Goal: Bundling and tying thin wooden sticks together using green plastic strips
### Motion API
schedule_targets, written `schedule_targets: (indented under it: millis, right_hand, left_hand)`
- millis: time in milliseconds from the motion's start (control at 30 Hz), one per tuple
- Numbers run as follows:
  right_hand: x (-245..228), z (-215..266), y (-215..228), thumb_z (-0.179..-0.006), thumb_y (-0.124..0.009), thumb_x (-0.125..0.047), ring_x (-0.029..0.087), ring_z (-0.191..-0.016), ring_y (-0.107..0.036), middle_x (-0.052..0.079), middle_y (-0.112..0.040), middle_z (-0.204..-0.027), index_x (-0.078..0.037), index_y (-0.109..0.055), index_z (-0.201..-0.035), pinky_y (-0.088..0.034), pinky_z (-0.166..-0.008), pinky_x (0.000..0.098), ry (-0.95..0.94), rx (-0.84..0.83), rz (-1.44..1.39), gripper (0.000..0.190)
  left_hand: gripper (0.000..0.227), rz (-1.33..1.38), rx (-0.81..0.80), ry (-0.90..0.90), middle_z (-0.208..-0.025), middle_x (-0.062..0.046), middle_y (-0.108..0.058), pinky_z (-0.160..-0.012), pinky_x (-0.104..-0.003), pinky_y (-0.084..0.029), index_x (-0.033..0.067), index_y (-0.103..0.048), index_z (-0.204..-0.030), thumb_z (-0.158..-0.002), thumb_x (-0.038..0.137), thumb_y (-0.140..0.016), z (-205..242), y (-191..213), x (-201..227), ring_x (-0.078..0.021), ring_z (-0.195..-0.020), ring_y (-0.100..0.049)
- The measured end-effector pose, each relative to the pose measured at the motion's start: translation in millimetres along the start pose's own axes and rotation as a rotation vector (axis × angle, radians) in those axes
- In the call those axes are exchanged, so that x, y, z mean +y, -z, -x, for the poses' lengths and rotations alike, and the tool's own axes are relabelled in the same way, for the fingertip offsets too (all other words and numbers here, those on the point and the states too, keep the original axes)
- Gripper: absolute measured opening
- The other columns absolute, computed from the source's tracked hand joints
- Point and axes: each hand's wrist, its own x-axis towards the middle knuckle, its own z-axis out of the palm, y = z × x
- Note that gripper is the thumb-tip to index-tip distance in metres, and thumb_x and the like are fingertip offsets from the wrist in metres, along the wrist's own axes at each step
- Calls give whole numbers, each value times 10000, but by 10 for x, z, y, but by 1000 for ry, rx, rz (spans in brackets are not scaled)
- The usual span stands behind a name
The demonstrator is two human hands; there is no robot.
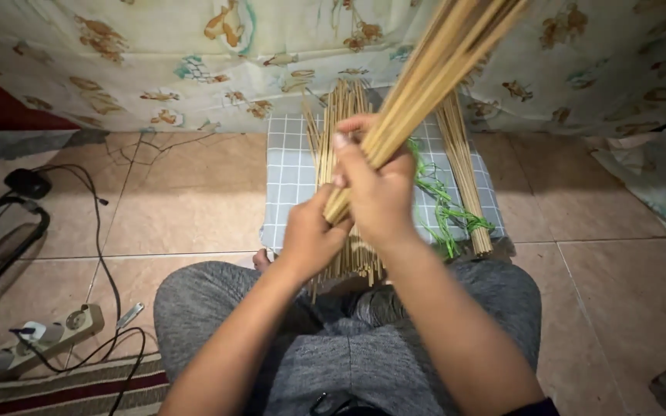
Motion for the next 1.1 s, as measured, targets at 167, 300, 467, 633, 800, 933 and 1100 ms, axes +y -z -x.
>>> schedule_targets:
  millis: [167, 300, 467, 633, 800, 933, 1100]
  right_hand:
    - [189, 83, -157, -964, -661, -89, 73, -493, -563, 7, -576, -582, -46, -677, -1118, -503, -537, 201, -49, 14, 22, 161]
    - [201, 84, 68, -922, -765, -240, 235, -1086, -617, 183, -643, -1190, -52, -335, -1511, -546, -980, 421, 55, -145, 106, 753]
    - [349, 567, 804, -985, -696, -214, 283, -956, -711, 163, -698, -1011, 2, -658, -1232, -592, -900, 402, -14, 27, 430, 330]
    - [892, 1296, 1404, -933, -733, -108, 251, -742, -738, 155, -757, -769, -25, -714, -1043, -554, -718, 363, -419, 283, 668, 140]
    - [998, 1252, 1364, -923, -684, -166, 320, -898, -775, 246, -756, -1077, -44, -506, -1342, -664, -725, 385, -889, 98, 603, 472]
    - [1103, 1110, 1246, -898, -754, -102, 317, -808, -728, 283, -744, -993, -56, -499, -1394, -637, -630, 393, -936, 103, 414, 560]
    - [1324, 1282, 1456, -850, -767, -7, 320, -745, -715, 279, -714, -908, 33, -517, -1395, -649, -635, 433, -891, 212, 253, 601]
  left_hand:
    - [288, 57, 176, -106, -870, -225, -742, -702, -540, -551, 60, -619, -1053, -815, 112, -772, -63, -13, -117, -449, -840, -723]
    - [144, 70, 268, -44, -765, -148, -722, -684, -491, -540, 84, -687, -984, -898, 186, -744, -330, 46, -139, -374, -748, -711]
    - [187, 83, 396, 67, -567, -45, -632, -549, -328, -510, 141, -652, -848, -969, 267, -719, -361, 148, -259, -204, -537, -633]
    - [143, 110, 415, 156, -557, -88, -637, -519, -345, -483, 126, -700, -868, -977, 218, -717, -362, 38, -528, -232, -512, -618]
    - [131, 132, 371, 49, -561, -28, -573, -519, -284, -436, 93, -691, -928, -993, 205, -667, -326, 59, -567, -139, -507, -506]
    - [135, 216, 393, 193, -508, -59, -598, -511, -323, -483, 120, -700, -915, -970, 243, -715, -317, 54, -532, -174, -478, -572]
    - [112, 218, 338, 221, -505, -78, -611, -490, -332, -475, 111, -717, -950, -988, 209, -678, -304, 88, -521, -187, -449, -549]
